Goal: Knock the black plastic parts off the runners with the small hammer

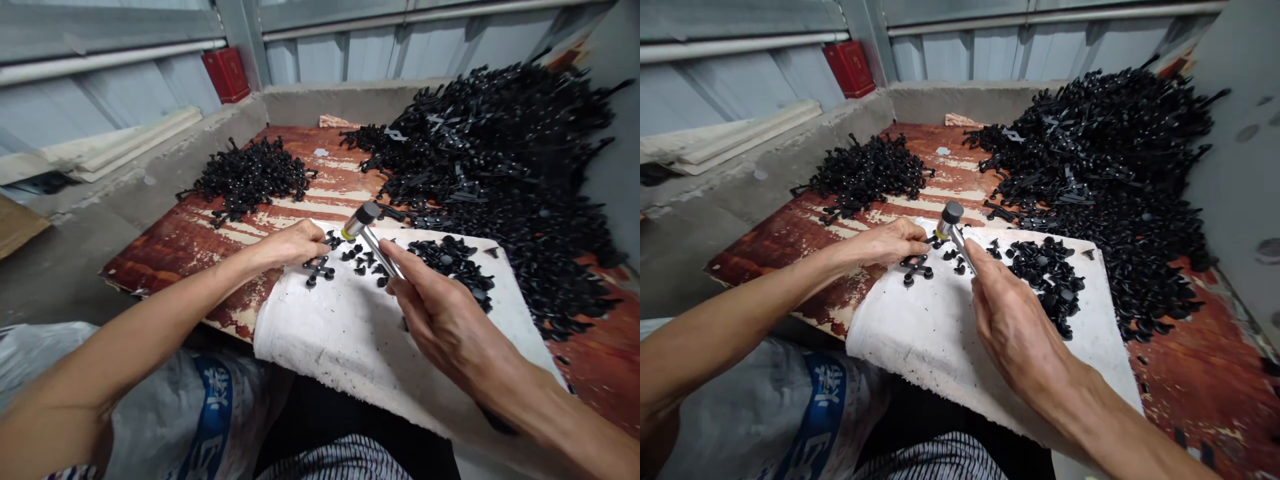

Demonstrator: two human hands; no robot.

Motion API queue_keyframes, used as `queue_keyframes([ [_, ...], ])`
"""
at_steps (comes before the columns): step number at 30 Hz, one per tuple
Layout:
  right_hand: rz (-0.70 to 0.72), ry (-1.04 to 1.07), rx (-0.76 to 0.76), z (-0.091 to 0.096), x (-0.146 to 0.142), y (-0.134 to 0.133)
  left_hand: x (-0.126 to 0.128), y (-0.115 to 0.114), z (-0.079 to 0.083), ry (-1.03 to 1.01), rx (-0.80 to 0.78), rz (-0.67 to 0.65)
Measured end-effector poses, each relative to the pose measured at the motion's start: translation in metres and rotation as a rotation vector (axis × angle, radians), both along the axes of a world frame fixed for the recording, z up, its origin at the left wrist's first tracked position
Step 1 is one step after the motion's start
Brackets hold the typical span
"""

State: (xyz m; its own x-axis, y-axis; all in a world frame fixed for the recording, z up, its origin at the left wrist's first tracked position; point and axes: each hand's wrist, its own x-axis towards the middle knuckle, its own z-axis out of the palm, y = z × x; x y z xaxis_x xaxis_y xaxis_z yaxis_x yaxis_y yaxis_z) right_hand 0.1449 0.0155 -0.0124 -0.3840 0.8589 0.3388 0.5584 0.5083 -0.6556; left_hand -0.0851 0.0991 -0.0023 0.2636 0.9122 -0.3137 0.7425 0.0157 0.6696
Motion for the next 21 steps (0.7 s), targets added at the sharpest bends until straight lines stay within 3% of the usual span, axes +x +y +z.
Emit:
queue_keyframes([
  [5,0.0,-0.083,0.168,-0.003,-0.013,0.021,-0.003,0.002,-0.005,-0.018,0.02,-0.023],
  [10,0.042,-0.238,0.124,-0.009,-0.015,0.028,0.001,-0.002,0.0,-0.035,-0.005,0.037],
  [15,-0.039,-0.149,0.22,-0.002,-0.015,0.025,-0.001,-0.004,-0.002,-0.095,-0.035,0.019],
  [21,0.024,-0.198,0.156,-0.012,-0.019,0.024,0.0,-0.003,-0.005,-0.032,-0.001,0.039],
])
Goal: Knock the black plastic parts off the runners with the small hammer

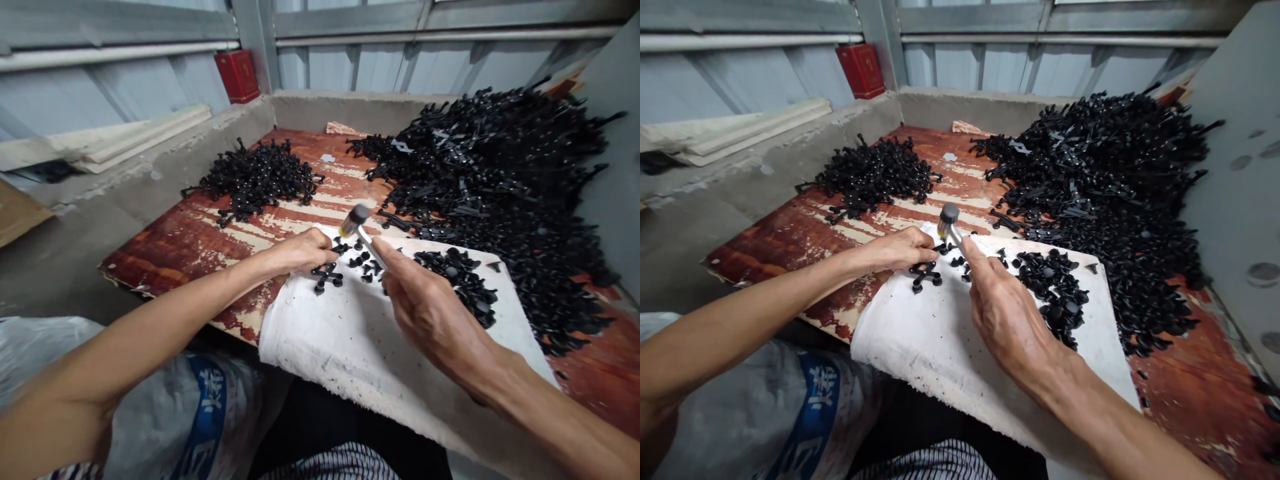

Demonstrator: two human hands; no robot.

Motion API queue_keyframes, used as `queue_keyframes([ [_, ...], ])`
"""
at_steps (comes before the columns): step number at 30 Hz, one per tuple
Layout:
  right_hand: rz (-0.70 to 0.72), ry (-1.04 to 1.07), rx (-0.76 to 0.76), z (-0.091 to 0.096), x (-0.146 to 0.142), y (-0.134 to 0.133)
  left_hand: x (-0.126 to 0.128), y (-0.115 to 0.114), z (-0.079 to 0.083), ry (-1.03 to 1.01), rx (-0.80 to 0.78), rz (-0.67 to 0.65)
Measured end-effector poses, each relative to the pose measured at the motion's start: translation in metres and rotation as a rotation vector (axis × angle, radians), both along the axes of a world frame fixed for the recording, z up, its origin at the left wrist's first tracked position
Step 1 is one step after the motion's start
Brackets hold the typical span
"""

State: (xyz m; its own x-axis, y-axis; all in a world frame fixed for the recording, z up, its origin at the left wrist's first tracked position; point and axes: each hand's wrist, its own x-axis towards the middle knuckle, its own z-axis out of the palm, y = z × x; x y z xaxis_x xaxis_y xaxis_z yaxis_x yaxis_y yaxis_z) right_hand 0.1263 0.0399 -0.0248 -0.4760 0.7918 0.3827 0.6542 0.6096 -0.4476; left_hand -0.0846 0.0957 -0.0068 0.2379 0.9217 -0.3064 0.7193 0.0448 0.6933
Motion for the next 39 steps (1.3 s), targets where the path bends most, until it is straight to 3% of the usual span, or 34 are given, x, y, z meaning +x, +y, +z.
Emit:
queue_keyframes([
  [7,-0.001,0.055,-0.206,0.018,-0.004,0.004,-0.003,-0.001,0.001,0.013,0.013,-0.027],
  [12,-0.103,0.423,-0.602,0.02,-0.009,0.006,0.0,-0.016,0.007,-0.089,-0.015,-0.27],
  [16,-0.08,0.511,-0.755,0.008,-0.014,-0.004,0.009,-0.04,0.014,-0.078,0.026,-0.442],
  [18,-0.095,0.573,-0.785,0.006,-0.014,-0.011,0.01,-0.052,0.016,-0.026,0.135,-0.359],
  [20,-0.137,0.637,-0.777,0.006,-0.011,-0.016,0.008,-0.062,0.017,0.019,0.242,-0.163],
  [23,-0.212,0.714,-0.741,0.006,-0.006,-0.019,0.002,-0.075,0.018,0.064,0.268,0.04],
  [29,-0.244,0.731,-0.731,0.0,-0.011,-0.025,0.011,-0.085,0.013,0.015,0.187,-0.027],
  [34,-0.199,0.587,-0.764,0.005,-0.01,-0.035,0.019,-0.075,0.003,-0.296,0.016,0.032],
  [39,-0.153,0.433,-0.669,0.009,0.001,-0.033,0.005,-0.063,0.003,-0.292,-0.073,0.102],
])
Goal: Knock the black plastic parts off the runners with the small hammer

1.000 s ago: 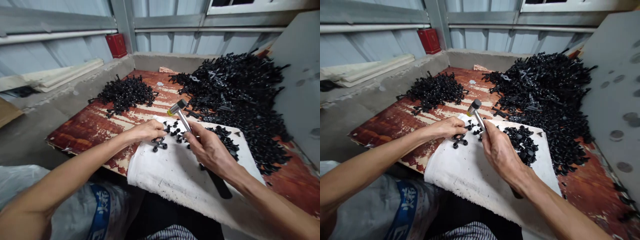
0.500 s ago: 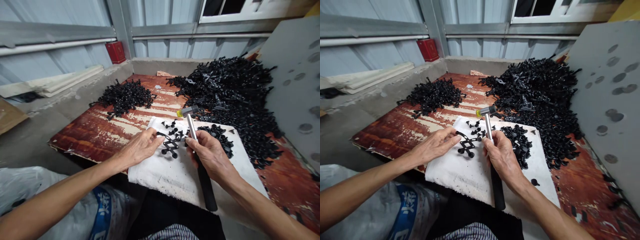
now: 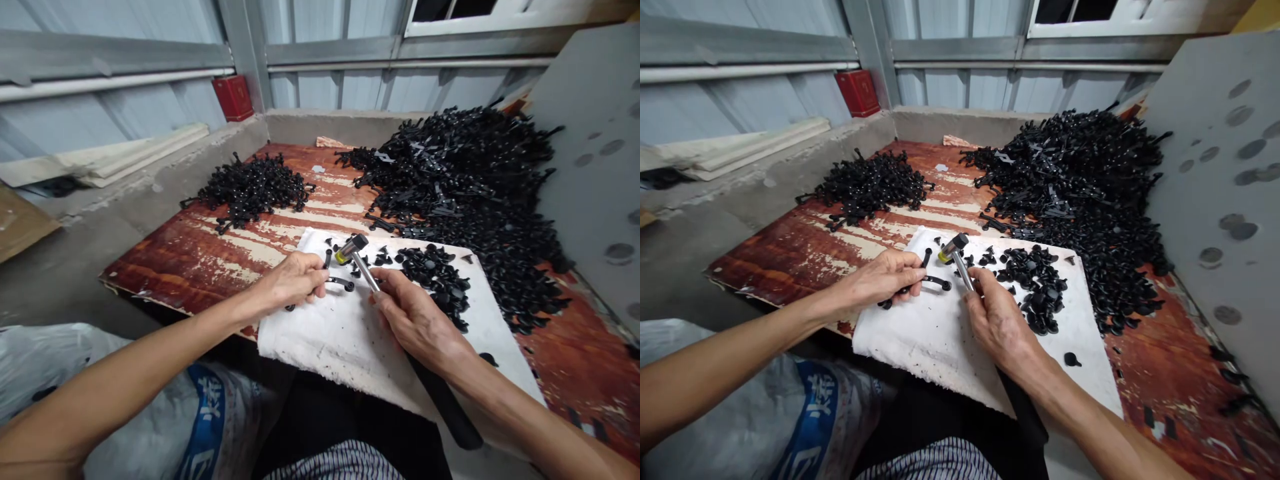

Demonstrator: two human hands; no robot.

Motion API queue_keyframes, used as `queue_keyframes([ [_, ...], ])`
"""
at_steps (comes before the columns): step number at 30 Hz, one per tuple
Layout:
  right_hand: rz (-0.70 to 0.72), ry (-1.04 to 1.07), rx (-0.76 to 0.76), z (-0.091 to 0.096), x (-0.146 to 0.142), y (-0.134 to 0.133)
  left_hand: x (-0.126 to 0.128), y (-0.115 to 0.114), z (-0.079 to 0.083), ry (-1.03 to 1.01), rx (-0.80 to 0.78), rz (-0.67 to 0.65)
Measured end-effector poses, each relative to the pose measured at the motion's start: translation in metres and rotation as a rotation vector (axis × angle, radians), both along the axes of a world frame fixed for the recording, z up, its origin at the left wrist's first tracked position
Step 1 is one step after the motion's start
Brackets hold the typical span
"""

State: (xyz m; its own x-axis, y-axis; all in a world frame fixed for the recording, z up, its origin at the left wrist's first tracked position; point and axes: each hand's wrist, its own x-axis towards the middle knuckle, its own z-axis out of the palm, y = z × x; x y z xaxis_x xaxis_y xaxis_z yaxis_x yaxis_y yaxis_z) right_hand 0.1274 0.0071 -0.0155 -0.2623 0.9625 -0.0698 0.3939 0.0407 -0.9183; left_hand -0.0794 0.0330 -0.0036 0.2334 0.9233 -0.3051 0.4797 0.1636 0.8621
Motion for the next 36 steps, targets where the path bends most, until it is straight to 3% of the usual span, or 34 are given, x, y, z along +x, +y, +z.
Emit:
queue_keyframes([
  [8,0.044,-0.094,0.072,-0.007,0.005,0.007,-0.011,0.008,-0.006,-0.035,0.004,-0.088],
  [14,0.041,-0.104,-0.021,-0.006,0.016,-0.012,-0.009,0.011,0.0,-0.009,-0.02,-0.144],
  [18,-0.122,0.014,-0.026,-0.007,0.02,-0.036,-0.007,0.015,0.0,-0.006,-0.063,-0.157],
  [21,-0.222,0.138,-0.118,-0.006,0.018,-0.048,-0.006,0.018,-0.002,-0.012,-0.071,-0.204],
  [27,-0.232,0.353,-0.327,-0.015,0.017,-0.056,-0.001,0.025,-0.003,0.03,-0.066,-0.242],
  [36,-0.234,0.464,-0.371,-0.028,0.023,-0.059,0.0,0.028,-0.005,0.079,-0.057,-0.253],
])
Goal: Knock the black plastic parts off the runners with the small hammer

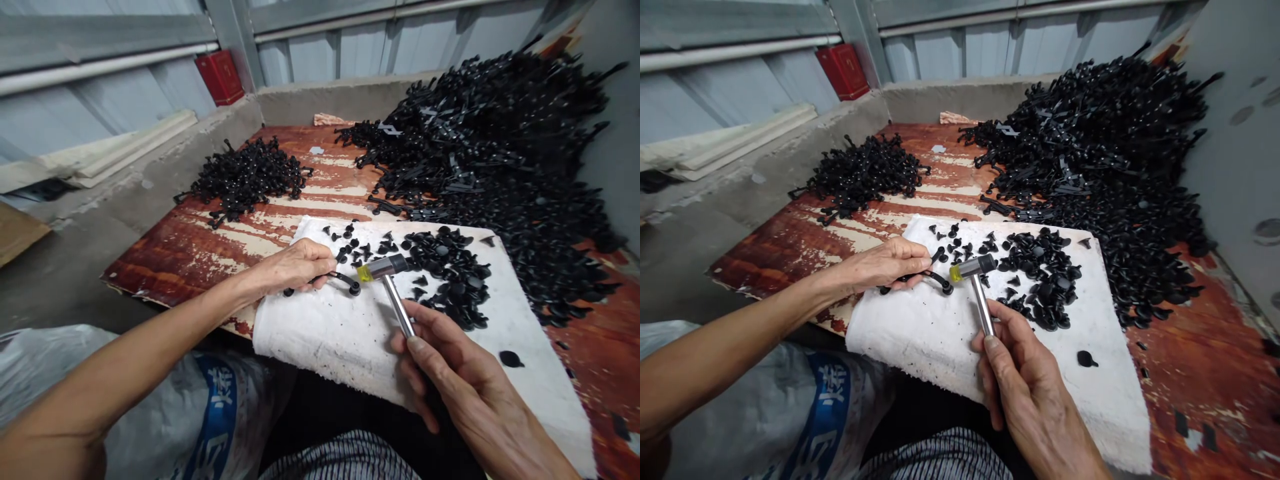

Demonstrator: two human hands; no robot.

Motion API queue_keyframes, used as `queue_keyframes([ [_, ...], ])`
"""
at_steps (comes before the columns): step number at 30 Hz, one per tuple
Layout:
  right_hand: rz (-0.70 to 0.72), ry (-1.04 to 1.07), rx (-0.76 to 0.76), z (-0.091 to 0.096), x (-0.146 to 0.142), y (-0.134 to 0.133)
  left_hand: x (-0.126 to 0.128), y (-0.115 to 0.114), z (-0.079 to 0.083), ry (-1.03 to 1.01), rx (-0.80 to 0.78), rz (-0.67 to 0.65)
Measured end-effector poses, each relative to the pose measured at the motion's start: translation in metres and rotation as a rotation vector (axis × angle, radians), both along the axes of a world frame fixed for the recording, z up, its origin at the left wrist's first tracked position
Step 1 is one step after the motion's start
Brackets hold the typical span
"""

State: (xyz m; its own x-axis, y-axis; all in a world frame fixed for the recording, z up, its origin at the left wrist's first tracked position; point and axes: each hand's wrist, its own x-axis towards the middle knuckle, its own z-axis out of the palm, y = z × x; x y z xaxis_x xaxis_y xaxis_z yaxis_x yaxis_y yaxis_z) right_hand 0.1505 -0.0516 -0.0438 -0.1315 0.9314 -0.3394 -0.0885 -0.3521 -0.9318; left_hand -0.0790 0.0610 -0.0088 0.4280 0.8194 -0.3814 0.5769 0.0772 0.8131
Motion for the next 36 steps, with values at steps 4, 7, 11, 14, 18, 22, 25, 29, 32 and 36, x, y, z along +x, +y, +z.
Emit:
queue_keyframes([
  [4,-0.001,0.004,0.003,-0.003,0.001,0.0,0.0,0.0,-0.002,-0.003,0.002,0.013],
  [7,0.006,0.003,0.006,-0.005,0.003,-0.002,0.0,0.0,-0.001,-0.001,0.003,0.004],
  [11,0.019,-0.004,0.006,-0.006,0.003,-0.003,0.001,0.0,-0.001,0.007,-0.003,0.004],
  [14,0.021,-0.009,0.015,-0.005,0.002,-0.001,0.001,0.001,-0.004,0.0,-0.004,0.007],
  [18,0.029,-0.039,0.028,-0.004,0.001,0.0,0.002,0.001,-0.002,-0.001,-0.013,0.008],
  [22,0.092,-0.158,0.076,0.0,0.005,-0.002,0.003,0.001,0.0,-0.006,-0.041,0.006],
  [25,0.124,-0.414,0.346,0.007,0.007,0.008,0.002,0.003,-0.001,-0.01,-0.078,0.02],
  [29,0.176,-0.746,0.876,0.013,0.006,0.037,0.002,0.007,-0.001,0.037,-0.07,0.054],
  [32,0.193,-0.834,1.054,0.015,0.005,0.052,0.003,0.006,0.003,-0.001,-0.102,0.033],
  [36,0.101,-0.851,1.159,0.018,0.002,0.056,0.007,0.004,0.006,0.003,-0.127,0.079],
])
